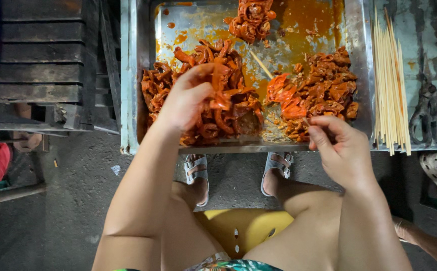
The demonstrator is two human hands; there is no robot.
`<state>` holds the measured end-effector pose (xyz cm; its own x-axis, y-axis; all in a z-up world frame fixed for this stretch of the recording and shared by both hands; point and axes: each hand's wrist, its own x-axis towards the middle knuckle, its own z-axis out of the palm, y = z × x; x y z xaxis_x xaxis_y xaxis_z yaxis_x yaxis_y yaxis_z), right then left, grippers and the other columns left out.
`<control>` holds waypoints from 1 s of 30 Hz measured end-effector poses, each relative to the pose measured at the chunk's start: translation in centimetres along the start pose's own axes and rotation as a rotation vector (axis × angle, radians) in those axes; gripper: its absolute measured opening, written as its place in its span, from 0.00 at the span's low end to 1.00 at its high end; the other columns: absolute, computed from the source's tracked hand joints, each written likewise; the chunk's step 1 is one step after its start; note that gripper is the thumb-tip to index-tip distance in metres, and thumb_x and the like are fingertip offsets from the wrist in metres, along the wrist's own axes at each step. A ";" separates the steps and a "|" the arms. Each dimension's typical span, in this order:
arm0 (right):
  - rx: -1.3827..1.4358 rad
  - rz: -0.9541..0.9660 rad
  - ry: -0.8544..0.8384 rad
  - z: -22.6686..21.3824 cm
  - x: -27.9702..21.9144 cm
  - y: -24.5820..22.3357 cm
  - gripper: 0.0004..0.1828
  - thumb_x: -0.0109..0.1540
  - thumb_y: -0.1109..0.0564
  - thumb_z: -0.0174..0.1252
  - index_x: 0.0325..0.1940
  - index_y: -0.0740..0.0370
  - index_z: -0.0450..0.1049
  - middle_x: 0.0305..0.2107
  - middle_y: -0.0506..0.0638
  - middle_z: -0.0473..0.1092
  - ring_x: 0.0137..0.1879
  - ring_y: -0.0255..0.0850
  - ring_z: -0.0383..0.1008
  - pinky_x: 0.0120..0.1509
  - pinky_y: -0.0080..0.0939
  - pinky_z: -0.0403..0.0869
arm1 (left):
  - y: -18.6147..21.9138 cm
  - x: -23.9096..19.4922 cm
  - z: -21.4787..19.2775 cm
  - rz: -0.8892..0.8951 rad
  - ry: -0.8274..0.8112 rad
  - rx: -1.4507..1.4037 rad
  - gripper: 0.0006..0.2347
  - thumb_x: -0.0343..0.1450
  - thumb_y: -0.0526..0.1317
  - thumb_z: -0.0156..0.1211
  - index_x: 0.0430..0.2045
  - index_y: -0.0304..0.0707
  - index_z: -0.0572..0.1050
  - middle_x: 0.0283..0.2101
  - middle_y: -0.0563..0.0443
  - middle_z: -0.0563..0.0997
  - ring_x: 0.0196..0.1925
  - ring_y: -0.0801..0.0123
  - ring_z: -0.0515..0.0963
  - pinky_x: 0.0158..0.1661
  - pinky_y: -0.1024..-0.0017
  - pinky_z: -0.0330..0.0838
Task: The person picks up marinated meat pieces from a tray and threads them onto wooden skewers, one piece at a time, until several skewers are filled.
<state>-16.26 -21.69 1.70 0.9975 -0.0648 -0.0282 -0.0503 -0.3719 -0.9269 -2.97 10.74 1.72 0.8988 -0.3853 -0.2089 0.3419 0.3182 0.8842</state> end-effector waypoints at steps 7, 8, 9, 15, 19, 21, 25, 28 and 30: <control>-0.202 0.021 -0.045 0.4 0.0 -2.1 0.10 0.67 0.58 0.60 0.50 0.64 0.78 0.29 0.48 0.77 0.31 0.31 0.75 0.37 0.32 0.73 | -2.3 1.2 2.3 0.051 0.034 -0.032 0.13 0.77 0.31 0.48 0.54 0.22 0.72 0.44 0.45 0.80 0.43 0.68 0.81 0.45 0.70 0.80; -0.199 0.021 -0.046 0.4 0.0 -2.4 0.10 0.66 0.57 0.60 0.50 0.63 0.79 0.30 0.48 0.78 0.31 0.31 0.76 0.37 0.32 0.74 | -2.6 1.1 2.6 0.125 0.032 0.085 0.12 0.79 0.31 0.48 0.56 0.23 0.72 0.44 0.46 0.79 0.44 0.69 0.80 0.46 0.71 0.79; -0.197 0.022 -0.047 0.5 -0.1 -2.6 0.11 0.66 0.57 0.60 0.51 0.63 0.79 0.31 0.47 0.79 0.31 0.31 0.76 0.37 0.32 0.74 | -2.8 1.0 2.8 0.200 0.030 0.203 0.11 0.81 0.31 0.48 0.57 0.24 0.72 0.43 0.46 0.79 0.44 0.71 0.79 0.46 0.73 0.78; -0.287 0.067 -0.076 0.5 0.0 -3.4 0.11 0.65 0.56 0.61 0.51 0.60 0.79 0.31 0.49 0.79 0.31 0.33 0.78 0.37 0.35 0.75 | -2.5 0.8 4.0 0.249 0.106 0.272 0.12 0.78 0.29 0.52 0.56 0.27 0.69 0.47 0.50 0.80 0.48 0.74 0.80 0.49 0.75 0.78; -0.299 0.088 -0.068 0.5 0.1 -3.6 0.12 0.65 0.55 0.60 0.51 0.60 0.79 0.31 0.50 0.80 0.32 0.34 0.79 0.38 0.36 0.76 | -2.3 0.2 4.7 0.392 0.109 0.433 0.11 0.79 0.30 0.53 0.57 0.29 0.70 0.49 0.48 0.82 0.51 0.71 0.82 0.52 0.73 0.78; -0.321 0.081 -0.064 0.5 0.1 -3.9 0.12 0.65 0.55 0.61 0.51 0.60 0.79 0.31 0.51 0.80 0.32 0.34 0.80 0.39 0.36 0.76 | -2.1 -0.3 5.0 0.487 0.148 0.646 0.12 0.79 0.30 0.55 0.58 0.32 0.71 0.49 0.45 0.84 0.51 0.66 0.84 0.52 0.69 0.79; -0.384 0.055 -0.046 0.4 0.0 -4.2 0.12 0.65 0.55 0.61 0.50 0.60 0.80 0.30 0.52 0.79 0.31 0.35 0.80 0.38 0.37 0.76 | -1.3 -1.3 5.7 0.629 0.178 1.187 0.15 0.78 0.32 0.57 0.60 0.41 0.71 0.49 0.38 0.83 0.48 0.48 0.83 0.48 0.59 0.77; -0.350 0.058 -0.012 0.3 -0.2 -4.0 0.11 0.65 0.56 0.62 0.50 0.60 0.80 0.30 0.52 0.79 0.31 0.34 0.79 0.37 0.36 0.75 | -1.0 -1.5 6.4 0.599 0.107 1.140 0.18 0.77 0.34 0.58 0.63 0.43 0.68 0.49 0.37 0.83 0.48 0.44 0.83 0.47 0.56 0.77; -0.301 0.048 0.019 -0.2 -0.3 -3.6 0.10 0.66 0.57 0.61 0.50 0.61 0.80 0.30 0.50 0.79 0.31 0.33 0.78 0.36 0.35 0.74 | -1.0 -1.5 6.5 0.606 0.073 1.051 0.22 0.76 0.34 0.59 0.66 0.40 0.63 0.52 0.35 0.82 0.52 0.42 0.82 0.48 0.57 0.77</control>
<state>-16.37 -20.55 5.12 0.9927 -0.1051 -0.0595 -0.1125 -0.6256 -0.7720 -6.42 5.39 3.87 0.8608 -0.3571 0.3625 -0.4974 -0.4403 0.7475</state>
